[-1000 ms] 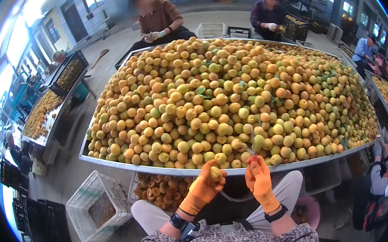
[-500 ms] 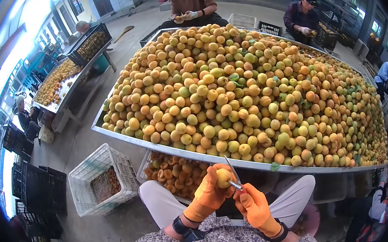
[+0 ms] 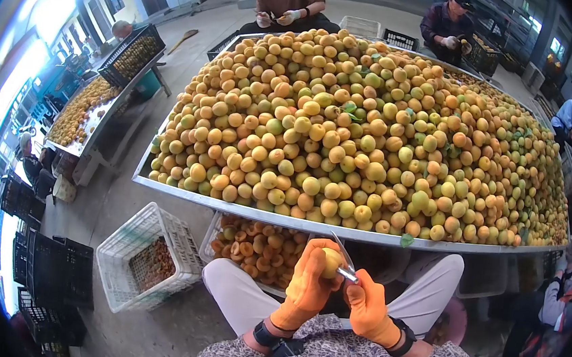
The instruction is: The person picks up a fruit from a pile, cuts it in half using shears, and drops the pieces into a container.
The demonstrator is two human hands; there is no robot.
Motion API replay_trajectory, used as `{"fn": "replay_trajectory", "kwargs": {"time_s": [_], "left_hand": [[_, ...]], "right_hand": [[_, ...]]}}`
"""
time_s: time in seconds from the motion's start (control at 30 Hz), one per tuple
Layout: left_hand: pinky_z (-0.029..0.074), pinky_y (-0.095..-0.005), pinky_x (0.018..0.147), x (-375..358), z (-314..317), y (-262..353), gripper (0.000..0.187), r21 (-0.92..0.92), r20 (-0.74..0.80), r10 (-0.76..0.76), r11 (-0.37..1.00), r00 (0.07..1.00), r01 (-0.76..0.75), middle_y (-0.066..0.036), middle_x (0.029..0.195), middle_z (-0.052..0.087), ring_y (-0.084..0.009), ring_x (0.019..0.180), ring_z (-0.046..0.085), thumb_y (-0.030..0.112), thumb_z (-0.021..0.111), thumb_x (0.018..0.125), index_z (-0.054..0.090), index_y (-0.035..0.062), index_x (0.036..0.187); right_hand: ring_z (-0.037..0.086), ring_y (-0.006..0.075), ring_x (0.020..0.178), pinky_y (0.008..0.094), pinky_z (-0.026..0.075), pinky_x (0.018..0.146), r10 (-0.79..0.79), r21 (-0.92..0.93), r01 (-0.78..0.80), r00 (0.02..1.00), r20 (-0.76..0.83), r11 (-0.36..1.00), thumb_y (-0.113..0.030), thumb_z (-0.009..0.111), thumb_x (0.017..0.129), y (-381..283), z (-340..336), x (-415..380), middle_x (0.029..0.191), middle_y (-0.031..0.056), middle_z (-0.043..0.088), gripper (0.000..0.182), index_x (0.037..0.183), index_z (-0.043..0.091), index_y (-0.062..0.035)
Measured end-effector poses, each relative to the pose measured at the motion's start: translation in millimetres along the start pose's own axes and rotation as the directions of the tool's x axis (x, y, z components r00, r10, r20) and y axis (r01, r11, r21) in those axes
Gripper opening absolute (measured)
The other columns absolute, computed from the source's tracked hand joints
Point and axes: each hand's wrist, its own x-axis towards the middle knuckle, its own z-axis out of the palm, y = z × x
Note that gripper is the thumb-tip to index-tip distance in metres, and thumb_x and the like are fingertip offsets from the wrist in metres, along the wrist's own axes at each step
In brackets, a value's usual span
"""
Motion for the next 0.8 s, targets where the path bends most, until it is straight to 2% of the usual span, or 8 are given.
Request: {"fn": "replay_trajectory", "kwargs": {"time_s": [0.23,0.33,0.37,0.57,0.67,0.73,0.77,0.8], "left_hand": [[0.048,-0.0252,0.064,-4.3,-1.1,-10.1,0.054,-0.069,-0.054,0.049,0.996,0.997,-0.052,-0.008,0.088,0.057,-0.0137,0.072,0.057,0.055,0.048,0.095,0.046,0.0043,0.113],[0.047,-0.0228,0.056,-0.6,-11.2,-7.5,0.054,0.188,-0.046,0.094,0.979,0.995,-0.084,-0.009,0.086,0.058,-0.0141,0.069,0.060,0.055,0.052,0.094,0.047,0.0035,0.111],[0.046,-0.0219,0.056,0.3,-12.3,-6.0,0.052,0.183,-0.058,0.066,0.982,0.996,-0.054,-0.008,0.086,0.059,-0.0131,0.069,0.060,0.053,0.053,0.093,0.048,0.0044,0.109],[0.040,-0.0198,0.052,19.0,-31.6,-7.0,0.050,0.361,-0.026,0.045,0.932,0.999,-0.033,-0.003,0.079,0.057,-0.0076,0.065,0.054,0.054,0.056,0.091,0.053,0.0051,0.099],[0.041,-0.0196,0.053,29.8,-32.6,0.1,0.050,0.427,0.017,0.137,0.895,0.990,-0.131,-0.002,0.079,0.056,-0.0079,0.065,0.053,0.054,0.056,0.090,0.054,0.0047,0.097],[0.040,-0.0207,0.055,39.2,-37.5,2.8,0.046,0.427,-0.012,0.190,0.889,0.982,-0.167,-0.003,0.080,0.055,-0.0100,0.067,0.053,0.050,0.054,0.094,0.054,0.0051,0.102],[0.040,-0.0217,0.056,42.8,-43.9,3.5,0.042,0.174,-0.003,0.140,0.975,0.990,-0.137,-0.005,0.083,0.055,-0.0118,0.067,0.051,0.047,0.050,0.098,0.053,0.0065,0.108],[0.040,-0.0217,0.056,43.1,-45.4,7.3,0.043,0.038,0.011,0.092,0.995,0.996,-0.093,-0.006,0.084,0.054,-0.0121,0.066,0.049,0.048,0.049,0.098,0.052,0.0073,0.110]], "right_hand": [[0.052,0.0236,0.053,0.0317,0.041,0.052,-0.029,-0.022,0.028,0.998,-0.051,0.999,-0.035,0.049,0.101,-2.6,12.5,2.5,0.064,0.0122,0.052,0.034,0.093,0.053,-0.0015],[0.052,0.0246,0.052,0.0320,0.041,0.051,0.013,-0.031,-0.013,1.000,0.005,0.999,-0.032,0.050,0.100,-3.9,7.7,6.7,0.062,0.0122,0.052,0.032,0.091,0.052,-0.0011],[0.048,0.0236,0.050,0.0319,0.040,0.050,-0.059,-0.007,0.059,0.997,-0.041,0.998,-0.030,0.050,0.101,-5.6,11.8,9.3,0.061,0.0131,0.052,0.031,0.091,0.053,-0.0014],[0.044,0.0110,0.049,0.0270,0.033,0.046,0.199,0.158,-0.220,0.970,0.138,0.963,-0.032,0.050,0.101,-4.9,-6.7,25.0,0.058,0.0005,0.047,0.033,0.088,0.052,-0.0028],[0.028,0.0044,0.041,0.0213,0.019,0.038,0.473,0.399,-0.688,0.715,0.514,0.606,-0.039,0.044,0.102,-14.9,-28.6,32.4,0.054,-0.0057,0.036,0.038,0.078,0.049,-0.0090],[0.029,0.0051,0.040,0.0221,0.018,0.037,0.415,0.513,-0.731,0.680,0.605,0.450,-0.040,0.044,0.102,-23.4,-41.3,21.1,0.053,-0.0051,0.037,0.040,0.077,0.049,-0.0088],[0.029,0.0058,0.039,0.0229,0.017,0.036,0.331,0.587,-0.761,0.649,0.686,0.277,-0.042,0.044,0.101,-23.7,-49.4,17.8,0.053,-0.0044,0.037,0.042,0.076,0.049,-0.0086],[0.029,0.0066,0.039,0.0233,0.018,0.037,0.215,0.681,-0.651,0.757,0.617,0.335,-0.042,0.043,0.101,-11.0,-65.7,7.9,0.053,-0.0037,0.038,0.043,0.075,0.049,-0.0083]]}}
